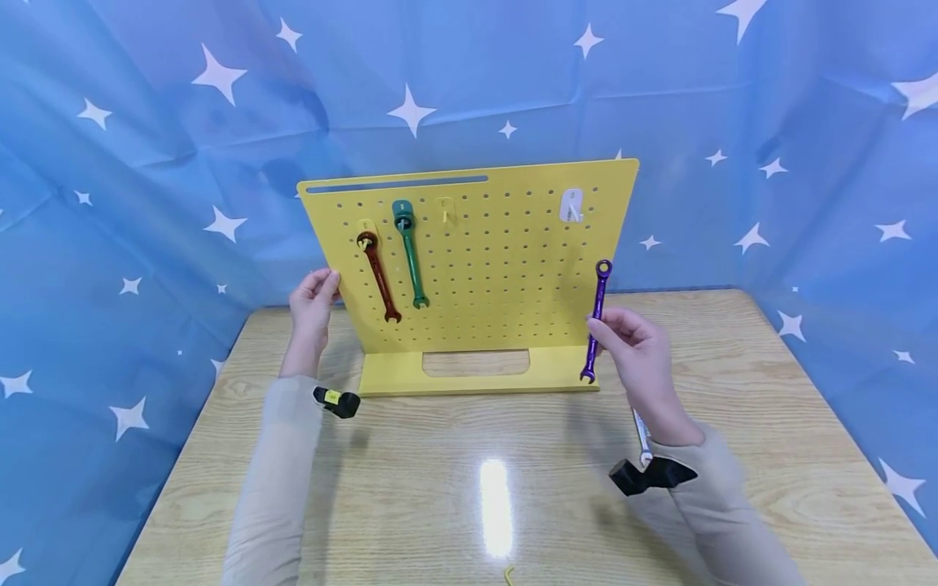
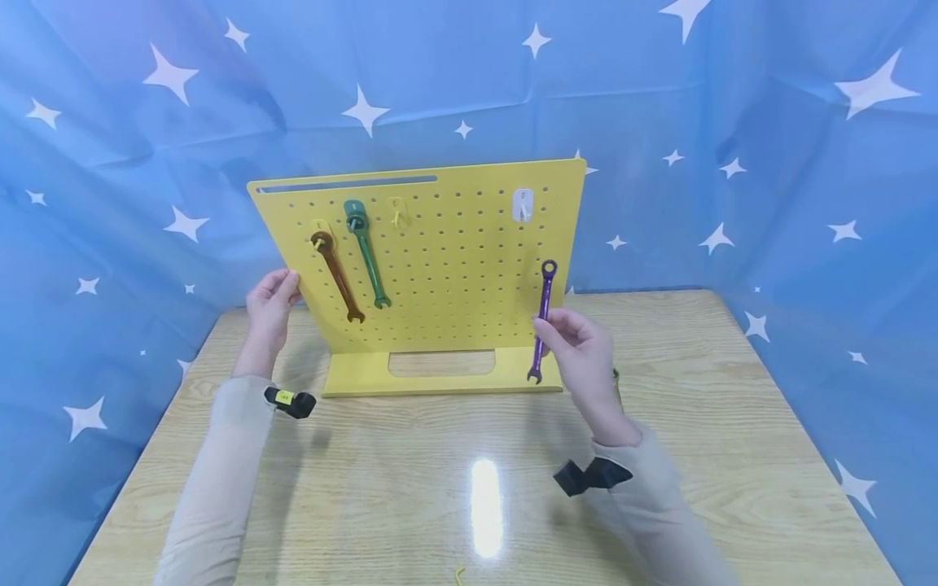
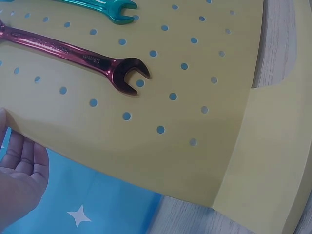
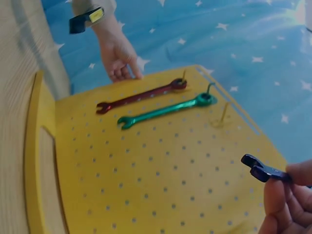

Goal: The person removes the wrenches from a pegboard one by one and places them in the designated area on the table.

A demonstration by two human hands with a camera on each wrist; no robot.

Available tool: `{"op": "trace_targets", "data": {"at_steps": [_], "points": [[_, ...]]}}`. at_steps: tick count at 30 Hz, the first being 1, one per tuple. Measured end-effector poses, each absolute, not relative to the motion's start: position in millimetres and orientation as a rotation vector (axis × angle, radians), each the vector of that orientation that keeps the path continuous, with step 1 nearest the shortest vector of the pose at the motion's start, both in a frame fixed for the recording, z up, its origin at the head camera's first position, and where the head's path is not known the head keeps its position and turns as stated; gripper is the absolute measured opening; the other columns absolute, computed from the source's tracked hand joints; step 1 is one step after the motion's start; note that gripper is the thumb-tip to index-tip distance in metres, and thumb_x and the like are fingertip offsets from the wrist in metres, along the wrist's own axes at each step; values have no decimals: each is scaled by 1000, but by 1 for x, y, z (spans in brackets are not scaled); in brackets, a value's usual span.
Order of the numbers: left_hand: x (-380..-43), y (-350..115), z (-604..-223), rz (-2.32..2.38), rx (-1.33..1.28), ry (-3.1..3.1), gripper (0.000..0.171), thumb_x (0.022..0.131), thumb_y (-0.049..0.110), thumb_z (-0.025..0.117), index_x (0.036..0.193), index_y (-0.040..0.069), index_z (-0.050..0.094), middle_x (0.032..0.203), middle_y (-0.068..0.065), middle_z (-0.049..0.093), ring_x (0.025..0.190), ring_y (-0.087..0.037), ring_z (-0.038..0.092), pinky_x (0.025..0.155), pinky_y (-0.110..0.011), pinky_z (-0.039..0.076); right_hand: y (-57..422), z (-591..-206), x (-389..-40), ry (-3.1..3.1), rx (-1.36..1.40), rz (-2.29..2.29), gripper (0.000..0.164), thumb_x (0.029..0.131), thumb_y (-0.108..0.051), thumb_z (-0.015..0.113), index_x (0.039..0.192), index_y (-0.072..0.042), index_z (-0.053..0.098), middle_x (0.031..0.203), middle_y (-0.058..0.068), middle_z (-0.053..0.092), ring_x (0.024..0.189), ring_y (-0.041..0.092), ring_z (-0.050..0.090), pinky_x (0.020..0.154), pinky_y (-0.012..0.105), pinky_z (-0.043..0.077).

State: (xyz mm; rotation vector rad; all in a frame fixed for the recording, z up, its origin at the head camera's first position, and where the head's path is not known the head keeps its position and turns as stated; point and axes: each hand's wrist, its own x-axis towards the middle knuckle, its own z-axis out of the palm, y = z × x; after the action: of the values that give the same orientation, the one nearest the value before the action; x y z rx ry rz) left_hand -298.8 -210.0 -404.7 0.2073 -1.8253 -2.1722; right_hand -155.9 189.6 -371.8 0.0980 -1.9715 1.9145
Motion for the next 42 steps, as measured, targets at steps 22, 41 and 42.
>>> {"op": "trace_targets", "data": {"at_steps": [22, 41, 42], "points": [[-297, -209, -406, -2191, 210, -1812, 10, 89, 14, 65, 79, 18, 66, 75, 5, 62, 70, -8, 60, 73, -21, 50, 271, -412, -118, -2080, -152, 1761, 6, 88, -2, 64, 84, 1, 67, 67, -8, 63, 57, 4, 56, 55, 13, 47], [-296, -209, -403, -2209, 205, -1792, 11, 89, 12, 65, 79, 17, 66, 76, 4, 61, 71, -9, 59, 74, -22, 49, 322, -454, -97, -2397, -452, 1486, 13, 89, -17, 67, 79, -9, 68, 60, -12, 60, 55, 4, 55, 51, 17, 44], [-296, -209, -403, -2209, 206, -1795, 11, 89, 12, 65, 79, 17, 66, 76, 4, 61, 71, -9, 59, 74, -21, 49, 324, -456, -96, -2419, -453, 1476, 13, 88, -16, 67, 80, -6, 68, 60, -13, 61, 54, 4, 55, 51, 18, 44]]}}
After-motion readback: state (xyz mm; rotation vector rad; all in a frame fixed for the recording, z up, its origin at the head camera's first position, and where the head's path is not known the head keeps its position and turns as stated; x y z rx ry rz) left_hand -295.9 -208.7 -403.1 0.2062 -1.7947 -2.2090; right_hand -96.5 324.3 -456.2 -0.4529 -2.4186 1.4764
